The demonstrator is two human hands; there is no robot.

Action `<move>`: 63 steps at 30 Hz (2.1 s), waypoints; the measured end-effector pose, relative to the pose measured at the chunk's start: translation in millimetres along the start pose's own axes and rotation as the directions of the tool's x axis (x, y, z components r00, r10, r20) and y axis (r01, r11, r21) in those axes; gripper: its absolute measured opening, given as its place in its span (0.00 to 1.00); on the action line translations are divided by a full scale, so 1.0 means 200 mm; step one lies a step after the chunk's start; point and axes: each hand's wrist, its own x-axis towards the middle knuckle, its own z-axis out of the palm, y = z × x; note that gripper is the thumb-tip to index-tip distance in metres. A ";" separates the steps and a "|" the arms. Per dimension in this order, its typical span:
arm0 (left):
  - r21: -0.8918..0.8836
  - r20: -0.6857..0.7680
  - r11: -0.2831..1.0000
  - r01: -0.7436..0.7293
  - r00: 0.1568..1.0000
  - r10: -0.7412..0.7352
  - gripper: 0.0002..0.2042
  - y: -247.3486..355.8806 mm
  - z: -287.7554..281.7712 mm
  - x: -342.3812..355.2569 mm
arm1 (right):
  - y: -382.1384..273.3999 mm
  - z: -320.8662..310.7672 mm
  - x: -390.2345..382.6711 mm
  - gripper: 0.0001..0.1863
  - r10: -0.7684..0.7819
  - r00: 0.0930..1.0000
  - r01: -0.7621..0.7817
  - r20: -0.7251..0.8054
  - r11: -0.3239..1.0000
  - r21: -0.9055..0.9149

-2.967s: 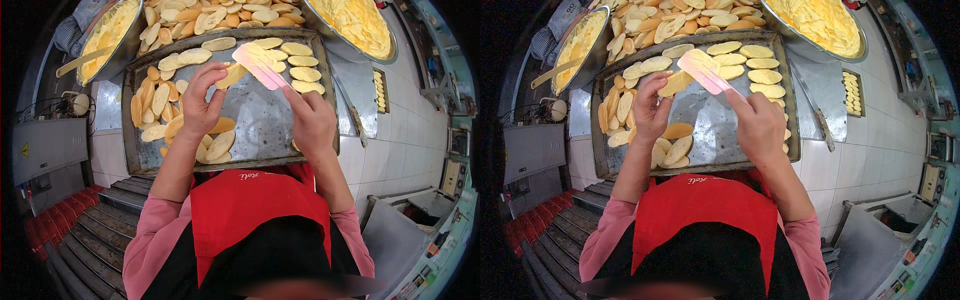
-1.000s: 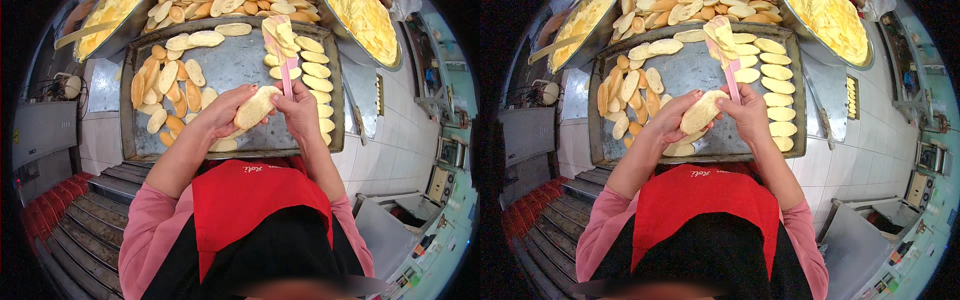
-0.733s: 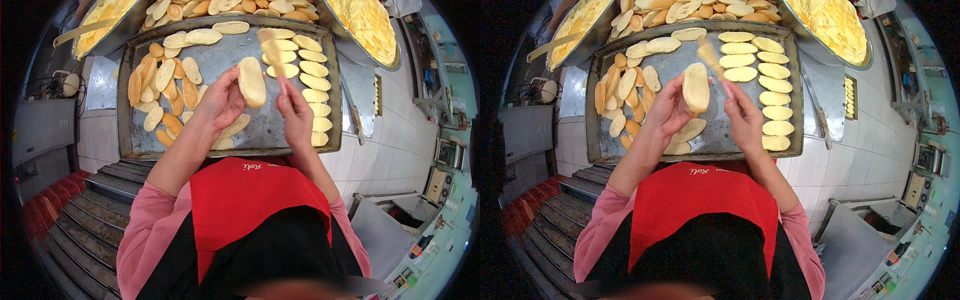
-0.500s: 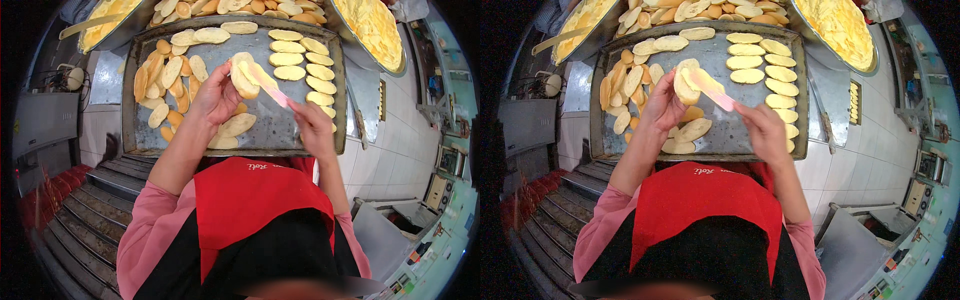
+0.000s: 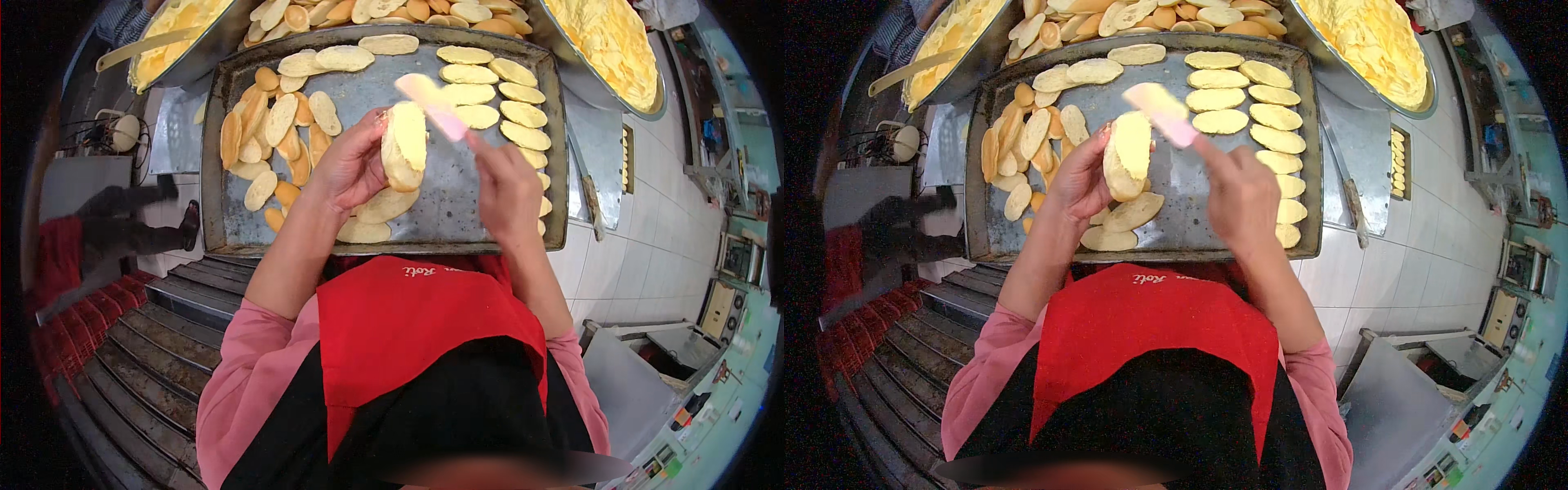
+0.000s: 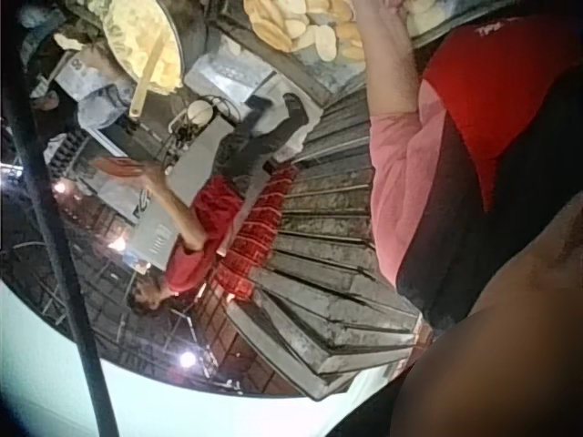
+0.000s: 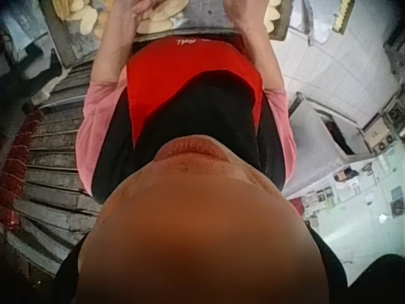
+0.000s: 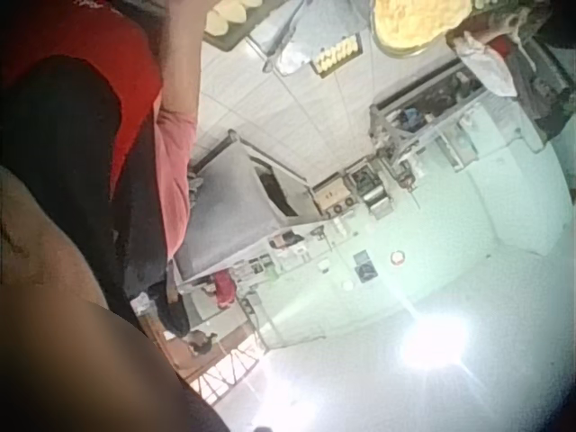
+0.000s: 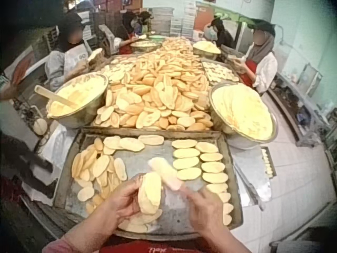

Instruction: Apply butter or a similar spread to sliced pieces of bread and arrange them on a baking tray.

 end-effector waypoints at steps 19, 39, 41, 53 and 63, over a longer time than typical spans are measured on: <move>0.306 0.082 0.813 -0.495 0.864 0.496 0.22 0.11 0.08 0.02 | -0.05 -0.02 0.00 0.19 -0.001 1.000 0.008 -0.023 0.963 0.271; 0.338 0.147 0.636 -0.694 0.706 0.693 0.23 0.02 0.10 0.01 | -0.05 0.05 0.01 0.17 0.097 0.993 -0.083 -0.073 0.980 0.179; 0.261 0.087 0.806 -0.532 0.844 0.529 0.20 0.04 0.08 -0.01 | -0.01 0.03 0.04 0.17 0.102 0.985 -0.081 -0.142 0.986 0.145; 0.334 0.067 0.831 -0.444 0.891 0.449 0.25 0.01 0.12 0.02 | -0.11 -0.03 0.08 0.19 -0.013 0.991 0.025 -0.136 0.996 0.089; 0.428 0.158 0.569 -0.703 0.678 0.718 0.26 0.02 0.11 0.03 | 0.07 0.01 -0.06 0.17 0.350 0.922 -0.385 0.165 0.792 0.474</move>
